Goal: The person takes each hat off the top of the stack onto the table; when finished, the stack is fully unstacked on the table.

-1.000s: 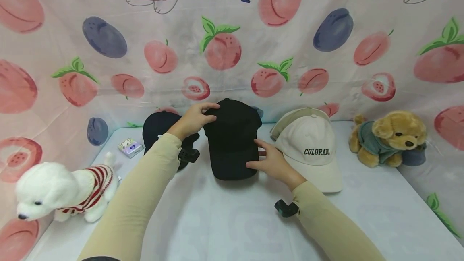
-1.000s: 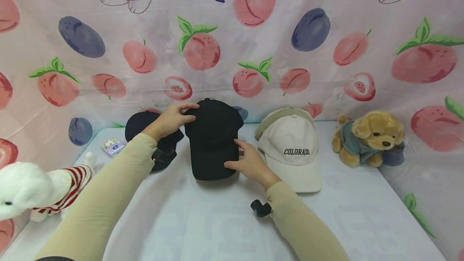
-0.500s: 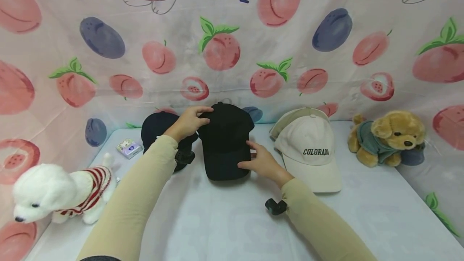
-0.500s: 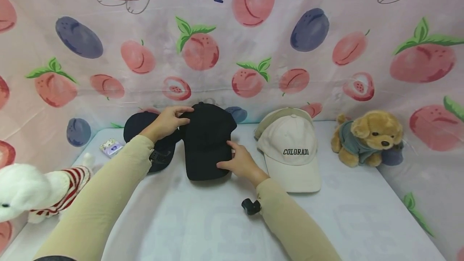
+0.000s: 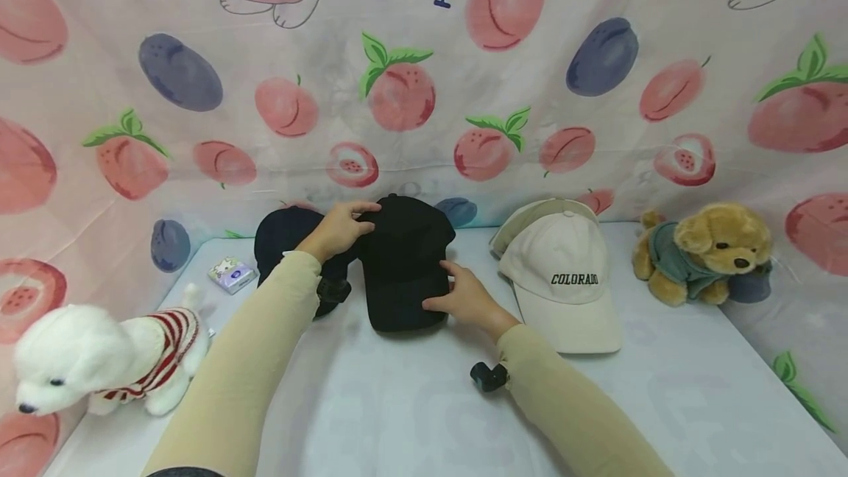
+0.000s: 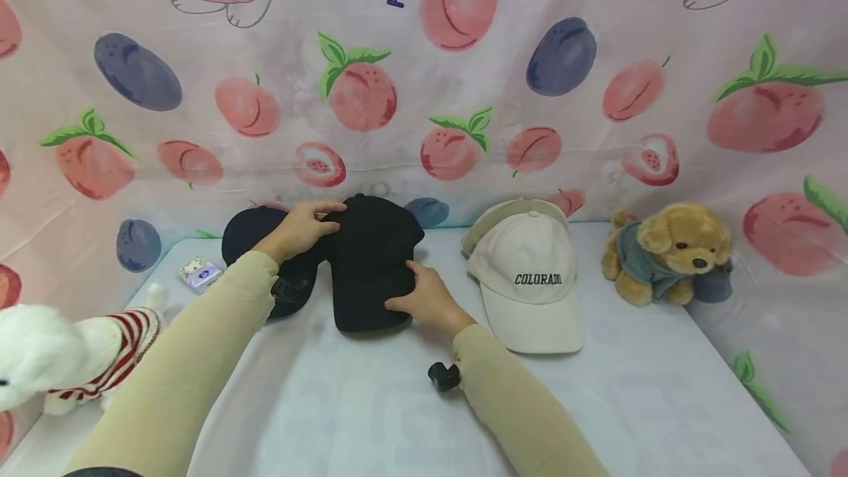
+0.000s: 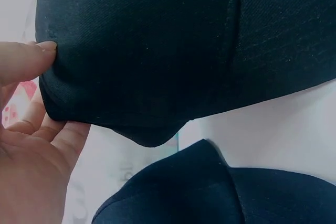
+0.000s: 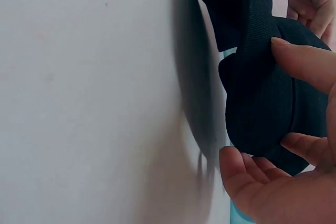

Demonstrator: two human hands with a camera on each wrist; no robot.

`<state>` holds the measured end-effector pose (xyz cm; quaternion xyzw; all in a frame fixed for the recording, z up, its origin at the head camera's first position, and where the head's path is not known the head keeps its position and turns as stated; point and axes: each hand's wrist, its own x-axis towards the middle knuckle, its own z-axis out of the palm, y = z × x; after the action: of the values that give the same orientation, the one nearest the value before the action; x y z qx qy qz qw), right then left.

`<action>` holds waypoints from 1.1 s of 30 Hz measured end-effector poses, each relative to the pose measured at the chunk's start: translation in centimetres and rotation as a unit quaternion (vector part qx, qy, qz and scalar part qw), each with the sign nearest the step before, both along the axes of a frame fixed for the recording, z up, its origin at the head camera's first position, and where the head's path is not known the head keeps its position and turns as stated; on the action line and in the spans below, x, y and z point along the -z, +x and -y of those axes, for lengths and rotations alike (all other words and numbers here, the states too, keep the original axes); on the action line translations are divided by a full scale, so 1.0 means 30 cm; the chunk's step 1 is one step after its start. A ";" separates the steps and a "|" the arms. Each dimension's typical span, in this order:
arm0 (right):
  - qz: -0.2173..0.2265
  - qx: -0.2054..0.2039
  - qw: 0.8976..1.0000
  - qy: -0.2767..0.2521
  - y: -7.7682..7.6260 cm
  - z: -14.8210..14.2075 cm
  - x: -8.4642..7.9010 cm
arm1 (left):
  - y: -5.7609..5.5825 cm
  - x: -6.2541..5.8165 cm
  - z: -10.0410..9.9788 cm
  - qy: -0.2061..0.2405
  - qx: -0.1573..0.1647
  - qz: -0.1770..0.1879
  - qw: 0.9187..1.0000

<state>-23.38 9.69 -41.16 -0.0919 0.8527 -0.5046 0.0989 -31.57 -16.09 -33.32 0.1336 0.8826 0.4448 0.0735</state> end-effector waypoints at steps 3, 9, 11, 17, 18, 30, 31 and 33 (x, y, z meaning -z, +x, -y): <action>0.002 0.003 1.000 -0.004 -0.007 0.014 0.005 | -0.004 0.002 0.005 -0.005 -0.004 0.003 1.000; 0.007 0.002 1.000 -0.004 -0.010 0.034 0.011 | -0.009 0.008 0.010 0.002 -0.005 0.009 1.000; 0.006 0.001 1.000 -0.001 -0.011 0.037 0.016 | -0.012 0.011 0.009 0.007 -0.006 0.011 1.000; 0.005 -0.014 1.000 0.021 -0.010 0.047 0.023 | -0.019 0.014 0.007 0.003 -0.006 0.016 1.000; 0.005 -0.017 1.000 0.025 -0.011 0.049 0.024 | -0.020 0.015 0.008 0.002 -0.005 0.018 1.000; 0.009 -0.035 0.997 0.075 -0.014 0.065 0.028 | -0.034 0.033 0.022 0.001 -0.011 0.023 1.000; 0.009 -0.037 0.996 0.076 -0.015 0.065 0.030 | -0.036 0.036 0.023 -0.001 -0.012 0.023 1.000; 0.008 -0.037 0.996 0.077 -0.017 0.066 0.032 | -0.038 0.042 0.024 -0.001 -0.015 0.021 1.000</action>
<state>-23.88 7.70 -42.14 -0.1115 0.8841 -0.4344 0.1314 -32.71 -16.80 -34.56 0.1106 0.8833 0.4474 0.0859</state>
